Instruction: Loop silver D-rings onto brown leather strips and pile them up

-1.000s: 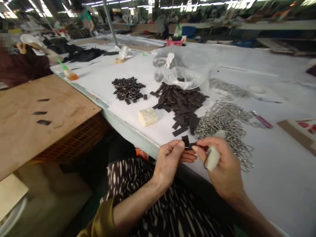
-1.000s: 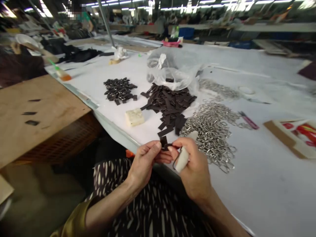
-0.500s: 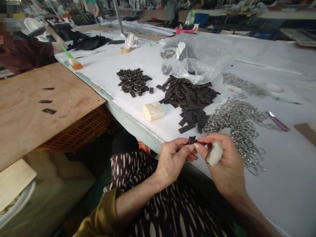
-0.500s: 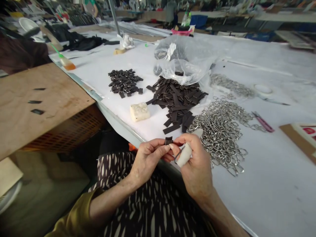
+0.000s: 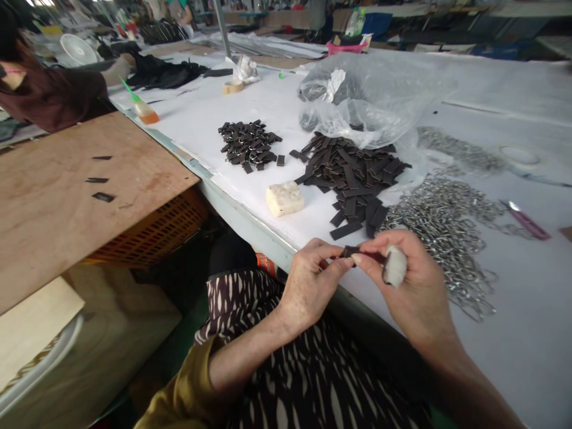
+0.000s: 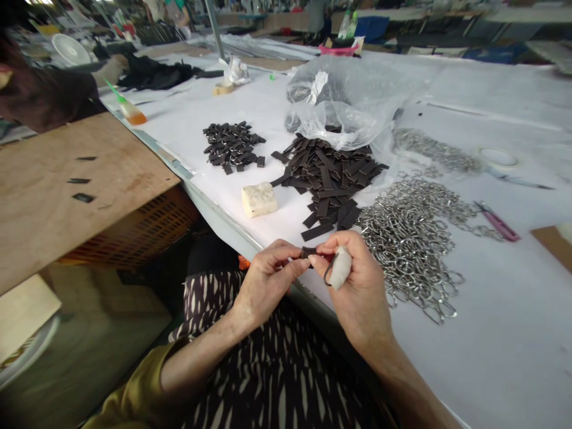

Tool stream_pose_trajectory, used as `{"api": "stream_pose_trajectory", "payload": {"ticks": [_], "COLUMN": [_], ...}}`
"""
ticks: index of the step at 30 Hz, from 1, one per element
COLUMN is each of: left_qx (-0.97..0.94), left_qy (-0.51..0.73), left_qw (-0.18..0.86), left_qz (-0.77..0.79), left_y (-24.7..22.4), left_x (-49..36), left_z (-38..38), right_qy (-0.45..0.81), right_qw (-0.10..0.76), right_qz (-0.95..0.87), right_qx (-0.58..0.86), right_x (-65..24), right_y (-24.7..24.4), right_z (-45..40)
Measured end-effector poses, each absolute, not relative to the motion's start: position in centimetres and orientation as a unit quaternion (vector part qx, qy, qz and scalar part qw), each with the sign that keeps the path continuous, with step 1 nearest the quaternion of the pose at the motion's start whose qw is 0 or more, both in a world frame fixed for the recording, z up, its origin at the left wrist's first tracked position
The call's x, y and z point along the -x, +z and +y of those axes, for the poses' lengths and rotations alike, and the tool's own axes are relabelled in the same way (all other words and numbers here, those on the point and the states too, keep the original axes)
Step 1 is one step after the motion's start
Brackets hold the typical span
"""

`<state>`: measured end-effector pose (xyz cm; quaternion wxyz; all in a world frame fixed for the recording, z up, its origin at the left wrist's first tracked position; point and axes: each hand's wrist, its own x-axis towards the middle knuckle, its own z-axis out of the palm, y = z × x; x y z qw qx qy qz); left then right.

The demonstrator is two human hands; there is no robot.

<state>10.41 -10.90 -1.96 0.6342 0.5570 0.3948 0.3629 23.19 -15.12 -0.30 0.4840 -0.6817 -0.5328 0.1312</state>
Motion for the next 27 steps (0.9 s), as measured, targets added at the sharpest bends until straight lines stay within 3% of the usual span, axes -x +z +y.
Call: {"api": "stream_pose_trajectory", "payload": {"ticks": [3,9,27], "left_qx": [-0.566,-0.417,-0.38], "left_qy": [0.374,0.303,0.363], "left_qw": [0.62,0.792,0.77], "left_qz": [0.394,0.328,0.363], "left_y": [-1.5,-1.0,-0.6], "left_x": [-10.0,-10.3,-10.1], "left_z": [-10.4,-9.8,-9.4], "right_qy": [0.148,0.159,0.141], "right_qw": [0.487,0.478,0.469], "right_qz": [-0.536,-0.531,-0.551], "right_qx": [0.673,0.682,0.676], "right_x": [-23.2,-23.0,-22.2], "right_y": [-0.2,-0.1,-0.2], "right_z": [-14.8,-14.2,-12.9]}}
